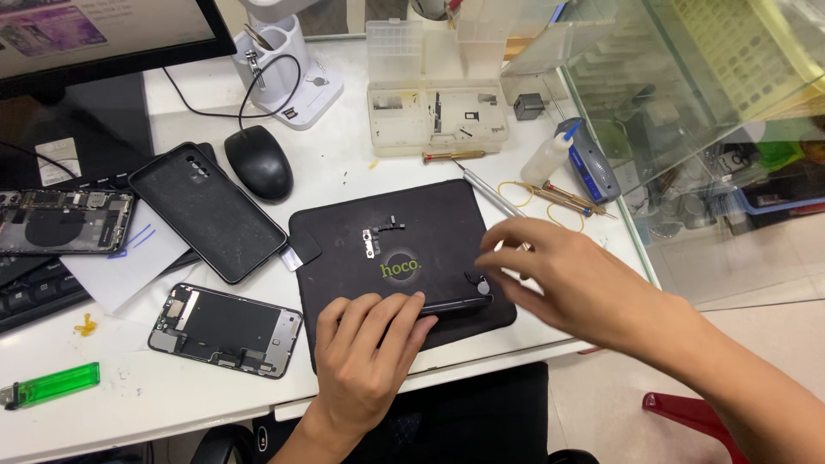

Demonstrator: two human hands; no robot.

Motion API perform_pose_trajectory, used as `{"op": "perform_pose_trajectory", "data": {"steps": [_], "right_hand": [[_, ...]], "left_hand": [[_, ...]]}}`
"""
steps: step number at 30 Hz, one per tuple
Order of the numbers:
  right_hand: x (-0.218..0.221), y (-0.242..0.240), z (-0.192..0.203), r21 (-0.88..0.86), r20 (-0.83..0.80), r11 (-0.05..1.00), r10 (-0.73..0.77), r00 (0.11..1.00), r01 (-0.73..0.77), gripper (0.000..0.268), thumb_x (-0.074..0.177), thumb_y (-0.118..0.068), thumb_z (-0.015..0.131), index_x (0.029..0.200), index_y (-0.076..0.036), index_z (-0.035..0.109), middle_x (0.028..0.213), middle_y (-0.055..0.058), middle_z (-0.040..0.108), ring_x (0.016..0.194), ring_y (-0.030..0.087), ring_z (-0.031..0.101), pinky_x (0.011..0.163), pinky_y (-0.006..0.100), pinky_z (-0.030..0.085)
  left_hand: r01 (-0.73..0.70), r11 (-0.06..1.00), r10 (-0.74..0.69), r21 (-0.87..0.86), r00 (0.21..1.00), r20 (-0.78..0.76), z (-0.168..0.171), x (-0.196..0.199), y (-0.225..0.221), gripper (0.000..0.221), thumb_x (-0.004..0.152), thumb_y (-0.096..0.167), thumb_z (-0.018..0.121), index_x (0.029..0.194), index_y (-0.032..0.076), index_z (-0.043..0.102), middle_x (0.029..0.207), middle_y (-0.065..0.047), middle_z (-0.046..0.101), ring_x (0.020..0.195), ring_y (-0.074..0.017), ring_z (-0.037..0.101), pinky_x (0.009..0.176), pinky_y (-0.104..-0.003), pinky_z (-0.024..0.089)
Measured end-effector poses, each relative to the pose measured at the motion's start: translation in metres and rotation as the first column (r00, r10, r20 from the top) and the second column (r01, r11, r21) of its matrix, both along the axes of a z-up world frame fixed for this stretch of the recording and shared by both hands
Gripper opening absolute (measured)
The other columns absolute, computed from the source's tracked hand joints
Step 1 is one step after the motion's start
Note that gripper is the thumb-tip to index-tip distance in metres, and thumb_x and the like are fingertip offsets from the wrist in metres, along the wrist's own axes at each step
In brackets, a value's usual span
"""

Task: The person works on a disassembled smartphone, connecting a ribbon cable and securing it with a screwdriver. They then handle a second smartphone, removing its case and using a prying tool to separate the back cover.

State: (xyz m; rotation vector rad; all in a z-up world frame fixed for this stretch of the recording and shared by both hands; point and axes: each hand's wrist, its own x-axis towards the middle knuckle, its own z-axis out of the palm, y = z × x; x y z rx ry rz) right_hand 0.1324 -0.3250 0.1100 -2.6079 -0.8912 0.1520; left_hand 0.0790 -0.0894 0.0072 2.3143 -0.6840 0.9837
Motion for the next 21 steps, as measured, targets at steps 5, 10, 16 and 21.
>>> {"op": "perform_pose_trajectory", "data": {"steps": [5, 10, 16, 21], "right_hand": [[-0.016, 0.018, 0.009, -0.172, 0.127, 0.939, 0.32, 0.939, -0.297, 0.023, 0.073, -0.003, 0.069, 0.096, 0.004, 0.068, 0.108, 0.015, 0.065, 0.094, 0.03, 0.067, 0.068, 0.038, 0.058], [-0.013, 0.03, 0.009, -0.275, 0.067, 0.91, 0.339, 0.938, -0.31, 0.016, 0.069, 0.0, 0.068, 0.084, 0.005, 0.065, 0.094, 0.014, 0.06, 0.089, 0.029, 0.063, 0.065, 0.038, 0.057], [-0.018, 0.046, 0.01, -0.515, 0.06, 0.794, 0.408, 0.911, -0.322, 0.014, 0.071, 0.0, 0.069, 0.082, 0.006, 0.063, 0.087, 0.014, 0.058, 0.083, 0.026, 0.061, 0.063, 0.037, 0.058], [-0.014, 0.047, 0.013, -0.469, 0.048, 0.828, 0.372, 0.927, -0.308, 0.019, 0.068, -0.001, 0.07, 0.085, 0.006, 0.064, 0.093, 0.014, 0.059, 0.088, 0.029, 0.062, 0.059, 0.037, 0.059]], "left_hand": [[0.003, 1.0, -0.003, -0.03, 1.0, -0.001, -0.002, -0.001, -0.001, 0.028, 0.085, 0.021, 0.085, 0.106, 0.004, 0.076, 0.097, -0.002, 0.072, 0.089, -0.0195, 0.065, 0.084, -0.036, 0.043], [0.005, 0.999, -0.005, -0.047, 1.0, 0.005, -0.005, 0.001, -0.003, 0.029, 0.084, 0.02, 0.086, 0.105, 0.004, 0.076, 0.096, -0.003, 0.072, 0.088, -0.0191, 0.065, 0.084, -0.036, 0.043], [0.009, 0.998, -0.009, -0.058, 1.0, -0.002, -0.006, 0.002, -0.003, 0.029, 0.083, 0.02, 0.086, 0.105, 0.004, 0.076, 0.096, -0.002, 0.073, 0.087, -0.018, 0.065, 0.083, -0.036, 0.043], [0.012, 0.999, -0.012, -0.051, 1.0, -0.007, -0.006, 0.002, -0.001, 0.029, 0.083, 0.019, 0.086, 0.106, 0.004, 0.076, 0.096, -0.003, 0.072, 0.088, -0.0188, 0.065, 0.083, -0.036, 0.042]]}}
